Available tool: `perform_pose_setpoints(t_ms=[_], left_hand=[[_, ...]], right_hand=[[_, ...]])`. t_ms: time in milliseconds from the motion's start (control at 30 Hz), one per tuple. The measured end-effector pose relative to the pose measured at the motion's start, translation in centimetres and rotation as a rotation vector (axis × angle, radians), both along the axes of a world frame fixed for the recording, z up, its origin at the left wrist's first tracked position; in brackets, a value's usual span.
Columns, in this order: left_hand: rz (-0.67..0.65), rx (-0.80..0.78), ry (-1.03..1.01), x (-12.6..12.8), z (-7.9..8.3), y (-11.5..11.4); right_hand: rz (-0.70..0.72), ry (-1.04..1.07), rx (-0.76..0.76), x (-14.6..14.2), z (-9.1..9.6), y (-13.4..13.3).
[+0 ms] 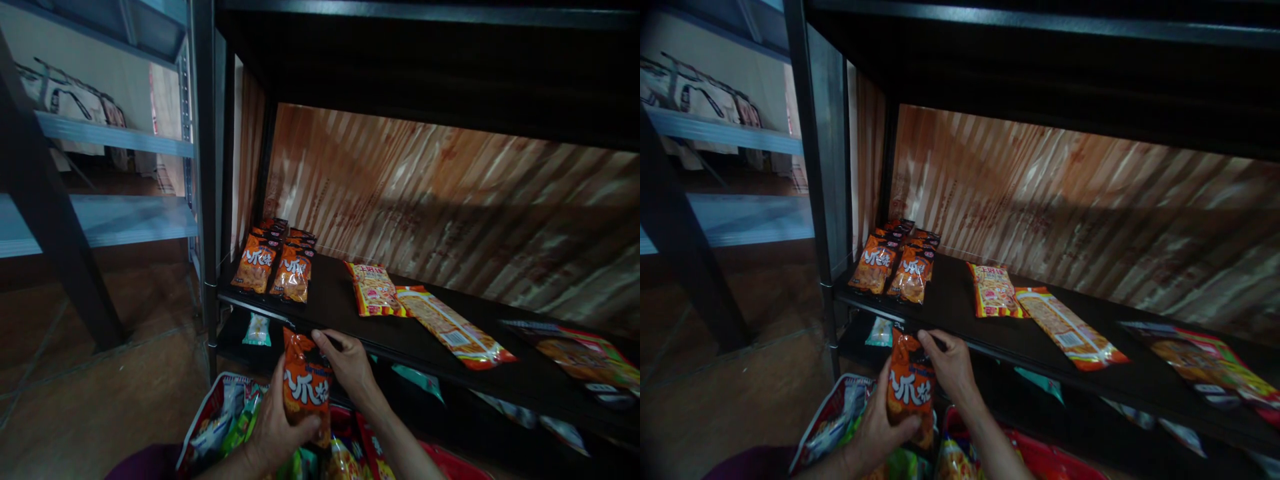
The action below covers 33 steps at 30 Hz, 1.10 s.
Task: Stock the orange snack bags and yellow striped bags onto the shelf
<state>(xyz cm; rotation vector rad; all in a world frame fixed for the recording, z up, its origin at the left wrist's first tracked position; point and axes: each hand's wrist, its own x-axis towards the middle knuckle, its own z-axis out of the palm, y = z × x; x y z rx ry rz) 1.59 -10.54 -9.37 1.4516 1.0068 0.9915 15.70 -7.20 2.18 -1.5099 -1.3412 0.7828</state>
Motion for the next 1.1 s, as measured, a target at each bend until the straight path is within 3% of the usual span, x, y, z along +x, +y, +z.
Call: perform_pose_setpoints(t_ms=[333,600,733,867,1100], left_hand=[[0.025,0.114,0.088,-0.4,-2.0,-0.5],[0.189,0.314,0.160,0.7,1.6,-1.2],[0.143,0.319,0.206,1.4,3.1,-1.6],[0.182,0.281,0.244,2.0,3.8,-1.6],[0.279,0.367,0.279,2.1,4.3,-0.5]], right_hand=[[0.011,0.013,-0.006,-0.3,-0.5,-1.3],[-0.065,-0.086,0.084,1.8,1.9,-1.4],[-0.057,-0.092,0.121,1.7,2.8,-0.9],[-0.045,-0.119,0.115,1.2,2.6,-0.5],[0.014,-0.158,0.122,0.7,2.6,0.8]])
